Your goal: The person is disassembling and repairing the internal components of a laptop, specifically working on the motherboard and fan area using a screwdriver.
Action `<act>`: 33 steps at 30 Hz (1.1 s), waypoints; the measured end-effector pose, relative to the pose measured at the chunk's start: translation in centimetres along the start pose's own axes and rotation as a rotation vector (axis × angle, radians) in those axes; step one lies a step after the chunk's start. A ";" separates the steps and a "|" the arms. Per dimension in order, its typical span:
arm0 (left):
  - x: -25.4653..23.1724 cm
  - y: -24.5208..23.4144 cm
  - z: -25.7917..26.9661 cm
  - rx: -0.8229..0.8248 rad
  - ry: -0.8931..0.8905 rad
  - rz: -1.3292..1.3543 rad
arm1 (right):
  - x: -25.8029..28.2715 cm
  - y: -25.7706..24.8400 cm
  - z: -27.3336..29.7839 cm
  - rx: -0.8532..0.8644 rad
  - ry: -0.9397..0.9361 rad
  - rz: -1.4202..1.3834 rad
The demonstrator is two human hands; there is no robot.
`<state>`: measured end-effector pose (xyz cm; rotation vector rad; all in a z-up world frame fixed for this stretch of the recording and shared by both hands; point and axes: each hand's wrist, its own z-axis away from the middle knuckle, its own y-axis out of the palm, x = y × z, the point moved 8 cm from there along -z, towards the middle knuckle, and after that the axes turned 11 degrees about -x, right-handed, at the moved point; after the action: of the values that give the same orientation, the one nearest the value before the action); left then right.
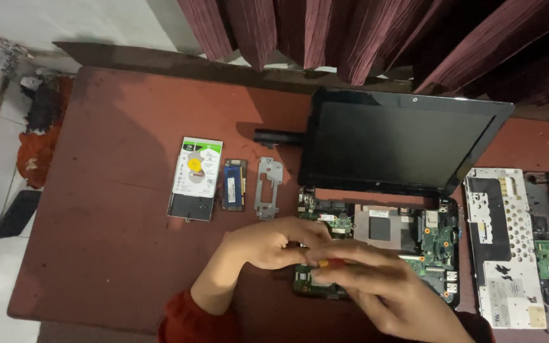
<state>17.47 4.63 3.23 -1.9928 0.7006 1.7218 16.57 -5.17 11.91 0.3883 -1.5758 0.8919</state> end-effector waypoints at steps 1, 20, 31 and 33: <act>0.1 0.0 0.1 0.001 0.048 -0.011 | 0.6 -0.4 -0.2 -0.061 -0.110 0.065; -2.3 0.6 -0.4 -0.104 0.119 0.142 | 0.7 -0.1 -0.7 -0.121 -0.234 0.268; -1.5 1.3 0.1 0.137 0.162 0.184 | 1.2 0.6 -0.3 0.167 0.094 -0.003; -3.1 0.7 0.3 0.103 0.241 0.165 | 1.9 0.7 -0.8 0.119 0.055 0.048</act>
<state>16.47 4.52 6.29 -2.1423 1.0386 1.5117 16.22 -3.76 13.45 0.4085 -1.4916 1.0278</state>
